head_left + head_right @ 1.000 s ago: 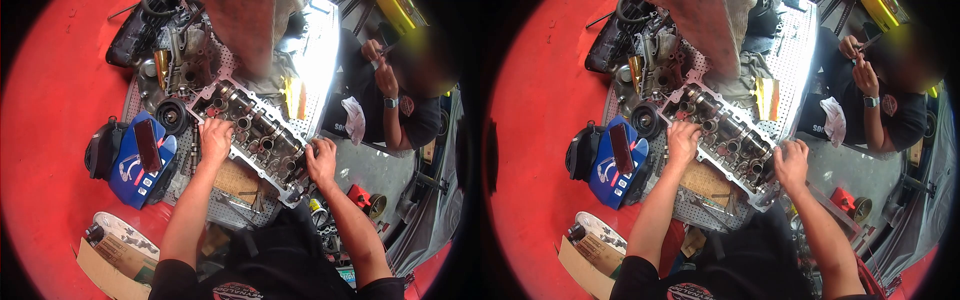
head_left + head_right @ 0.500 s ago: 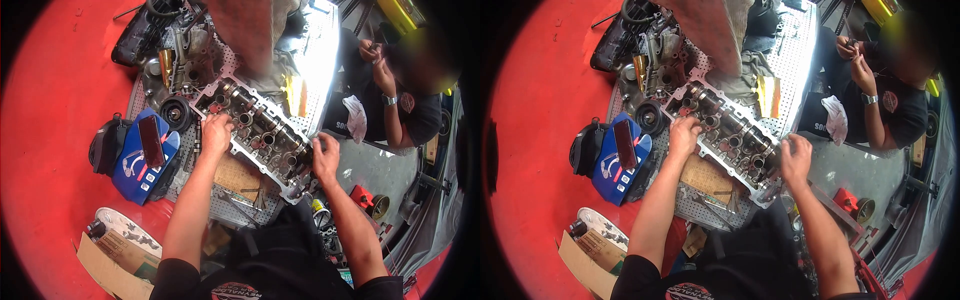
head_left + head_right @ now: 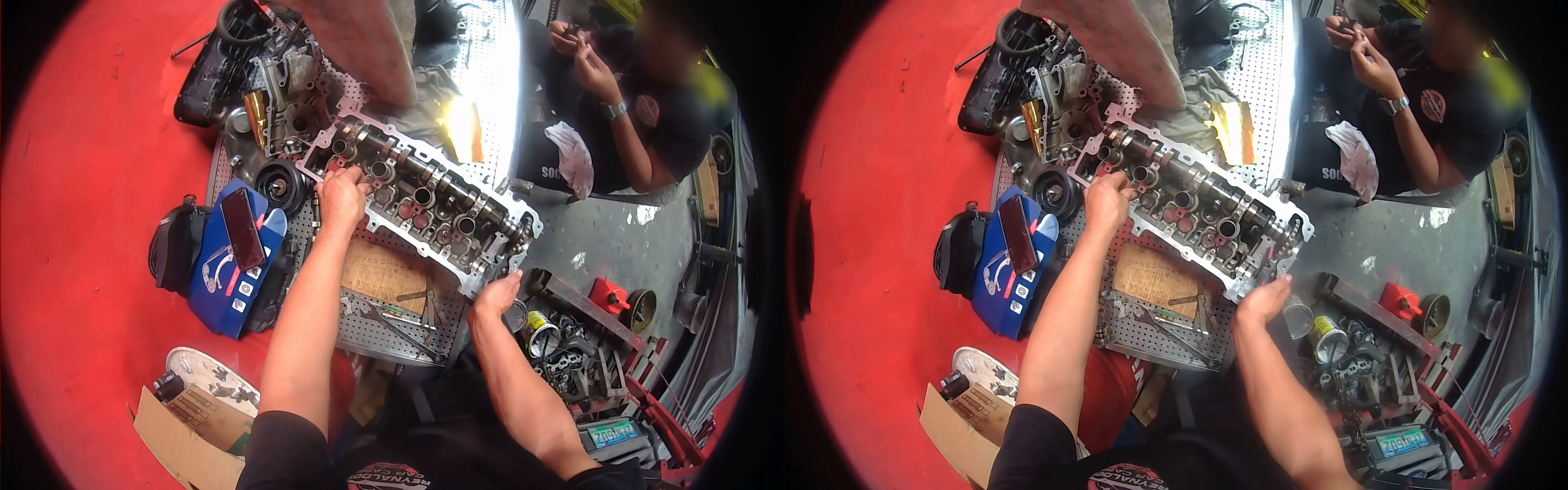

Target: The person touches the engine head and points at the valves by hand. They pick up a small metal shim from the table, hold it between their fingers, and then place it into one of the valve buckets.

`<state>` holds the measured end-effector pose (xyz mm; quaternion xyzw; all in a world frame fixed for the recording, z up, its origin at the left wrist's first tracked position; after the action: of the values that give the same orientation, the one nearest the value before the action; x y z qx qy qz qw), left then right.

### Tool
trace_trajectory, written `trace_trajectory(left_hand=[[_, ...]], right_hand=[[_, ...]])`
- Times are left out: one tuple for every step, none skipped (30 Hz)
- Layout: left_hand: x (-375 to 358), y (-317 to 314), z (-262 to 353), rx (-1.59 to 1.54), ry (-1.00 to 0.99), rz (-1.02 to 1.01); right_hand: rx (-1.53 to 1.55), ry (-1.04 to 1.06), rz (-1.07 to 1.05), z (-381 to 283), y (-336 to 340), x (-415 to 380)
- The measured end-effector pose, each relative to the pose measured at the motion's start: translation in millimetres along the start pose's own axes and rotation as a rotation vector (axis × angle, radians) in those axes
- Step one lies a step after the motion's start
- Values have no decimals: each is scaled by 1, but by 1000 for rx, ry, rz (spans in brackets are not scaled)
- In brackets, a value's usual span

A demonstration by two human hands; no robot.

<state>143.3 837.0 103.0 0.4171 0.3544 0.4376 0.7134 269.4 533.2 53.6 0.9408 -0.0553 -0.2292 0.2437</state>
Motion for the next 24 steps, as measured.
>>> trace_trajectory(left_hand=[[-1,4,3,-1,-8,9],[-4,7,3,-12,64,-39],[-7,7,-1,-84,61,-12],[-8,6,-8,-156,59,18],[-11,4,-15,-229,57,44],[-18,8,-13,-232,43,115],[-25,15,-9,-236,28,152],[-33,21,-4,-241,14,188],[-40,25,0,-246,0,222],[-45,23,0,-182,-10,142],[-50,21,5,-102,-54,50],[-54,22,14,-22,-97,-39],[-56,22,18,59,-138,-123],[-53,17,15,117,-201,-145],[-49,15,15,191,-242,-165],[-42,13,16,264,-281,-186],[-37,9,17,336,-319,-210],[-34,11,21,377,-352,-205],[-29,10,22,400,-385,-217],[-25,8,23,422,-417,-230],[-22,7,23,443,-451,-244],[-20,5,22,460,-469,-248],[-19,6,21,426,-472,-247],[-20,10,24,391,-476,-247]], right_hand=[[-51,16,10,-4,-1,-2],[-100,30,21,-9,0,-4],[-151,44,31,-20,1,-8],[-218,-30,40,-36,2,-16],[-242,-69,53,-39,1,-16],[-269,-106,66,-40,0,-15],[-296,-142,77,-40,-1,-15],[-327,-127,71,-39,-2,-13],[-360,-114,66,-38,-3,-12],[-394,-103,63,-37,-3,-12],[-413,-111,57,-36,-2,-13],[-431,-117,48,-41,-1,-15],[-448,-121,35,-44,-2,-16],[-484,-120,26,-41,-3,-14],[-483,-122,30,-43,-4,-15],[-485,-123,35,-46,-4,-17],[-489,-124,40,-49,-3,-19],[-495,-124,47,-51,-3,-20],[-502,-124,54,-52,-3,-21],[-510,-125,61,-53,-3,-21],[-521,-135,60,-52,-4,-21],[-529,-145,61,-51,-4,-20],[-538,-156,64,-50,-4,-19],[-538,-154,67,-51,-3,-19]])
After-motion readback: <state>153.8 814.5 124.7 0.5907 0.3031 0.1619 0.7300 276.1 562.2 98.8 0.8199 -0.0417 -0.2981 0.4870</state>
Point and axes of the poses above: each hand's wrist, its own x-axis towards the middle knuckle, its own y-axis out of the back of the hand, z = x × y, the point moved 3 cm from there along x, towards the middle knuckle, and after that the axes turned 11 degrees about y, right-handed, at the moved point
